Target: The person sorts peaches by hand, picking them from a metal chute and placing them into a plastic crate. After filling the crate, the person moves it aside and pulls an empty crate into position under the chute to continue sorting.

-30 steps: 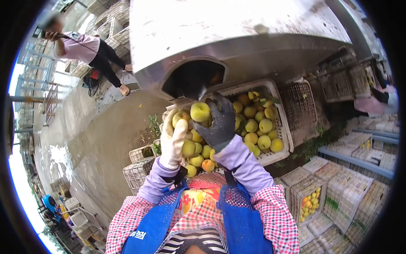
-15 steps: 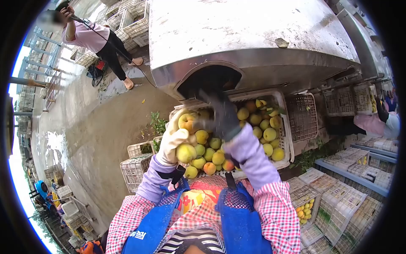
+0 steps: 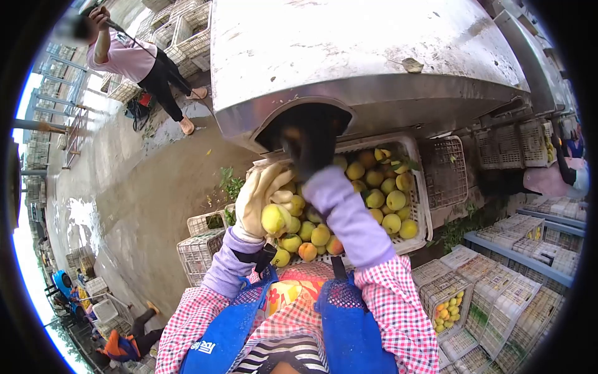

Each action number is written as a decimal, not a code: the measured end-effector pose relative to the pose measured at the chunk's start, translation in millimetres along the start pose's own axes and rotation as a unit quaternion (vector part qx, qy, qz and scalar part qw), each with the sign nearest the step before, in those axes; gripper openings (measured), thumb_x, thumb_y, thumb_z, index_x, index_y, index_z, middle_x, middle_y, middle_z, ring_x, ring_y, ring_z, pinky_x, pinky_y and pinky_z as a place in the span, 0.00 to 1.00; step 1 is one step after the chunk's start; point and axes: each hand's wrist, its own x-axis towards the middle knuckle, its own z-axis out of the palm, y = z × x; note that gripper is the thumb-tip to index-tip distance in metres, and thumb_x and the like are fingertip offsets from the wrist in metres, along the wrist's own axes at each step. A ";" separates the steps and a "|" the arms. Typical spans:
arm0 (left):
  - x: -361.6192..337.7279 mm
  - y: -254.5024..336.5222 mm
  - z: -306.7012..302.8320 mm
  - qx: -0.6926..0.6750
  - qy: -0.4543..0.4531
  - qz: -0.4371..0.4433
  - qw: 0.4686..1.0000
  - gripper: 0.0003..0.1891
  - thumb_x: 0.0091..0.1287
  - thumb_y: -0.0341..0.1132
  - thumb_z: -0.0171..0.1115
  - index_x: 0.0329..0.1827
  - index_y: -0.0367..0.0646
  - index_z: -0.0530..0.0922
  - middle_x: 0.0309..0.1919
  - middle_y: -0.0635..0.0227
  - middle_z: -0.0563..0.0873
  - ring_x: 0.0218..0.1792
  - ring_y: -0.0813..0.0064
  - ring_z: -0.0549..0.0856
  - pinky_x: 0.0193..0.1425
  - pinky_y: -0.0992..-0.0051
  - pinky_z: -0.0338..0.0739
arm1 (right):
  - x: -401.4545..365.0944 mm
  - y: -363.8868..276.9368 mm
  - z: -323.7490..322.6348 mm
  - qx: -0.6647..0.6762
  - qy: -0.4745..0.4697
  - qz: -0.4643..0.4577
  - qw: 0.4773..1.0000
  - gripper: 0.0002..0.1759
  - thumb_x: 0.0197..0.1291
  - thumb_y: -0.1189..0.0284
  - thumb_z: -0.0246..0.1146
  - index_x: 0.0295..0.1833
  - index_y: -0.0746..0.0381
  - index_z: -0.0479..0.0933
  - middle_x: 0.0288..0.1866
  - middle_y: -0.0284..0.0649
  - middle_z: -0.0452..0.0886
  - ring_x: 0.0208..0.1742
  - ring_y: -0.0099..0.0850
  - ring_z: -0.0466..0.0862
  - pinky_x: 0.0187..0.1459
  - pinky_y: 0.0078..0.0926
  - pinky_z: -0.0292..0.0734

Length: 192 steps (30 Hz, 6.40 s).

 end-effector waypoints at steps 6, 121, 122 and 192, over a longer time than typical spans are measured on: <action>3.4 3.4 5.5 -0.094 0.030 0.073 0.992 0.29 0.79 0.56 0.52 0.73 0.46 0.70 0.60 0.62 0.79 0.44 0.69 0.76 0.48 0.69 0.77 | 10.4 9.0 0.7 0.079 0.043 -0.035 0.995 0.43 0.58 0.44 0.71 0.68 0.65 0.73 0.67 0.52 0.76 0.69 0.55 0.74 0.67 0.50 0.70; 28.7 -111.8 -108.7 0.985 0.131 0.102 0.055 0.21 0.59 0.32 0.64 0.56 0.37 0.85 0.60 0.44 0.77 0.60 0.38 0.76 0.45 0.50 0.85 | -157.4 131.5 132.1 -0.154 -0.256 -0.064 0.952 0.32 0.56 0.60 0.71 0.66 0.59 0.76 0.62 0.54 0.80 0.62 0.54 0.79 0.63 0.49 0.75; 22.8 -102.1 -106.8 0.994 0.072 0.078 -0.027 0.18 0.59 0.33 0.64 0.53 0.39 0.87 0.50 0.49 0.82 0.54 0.41 0.80 0.40 0.52 0.83 | -156.8 135.2 133.5 -0.144 -0.264 -0.071 0.951 0.33 0.56 0.60 0.71 0.66 0.59 0.76 0.62 0.54 0.80 0.63 0.54 0.79 0.63 0.48 0.75; 0.9 -13.7 30.4 0.459 0.010 0.280 0.843 0.25 0.83 0.50 0.50 0.71 0.40 0.73 0.65 0.61 0.81 0.63 0.69 0.82 0.70 0.68 0.76 | -88.0 -15.7 -39.0 0.110 -0.069 -0.099 0.987 0.49 0.47 0.38 0.73 0.67 0.62 0.74 0.74 0.50 0.71 0.76 0.55 0.68 0.72 0.57 0.61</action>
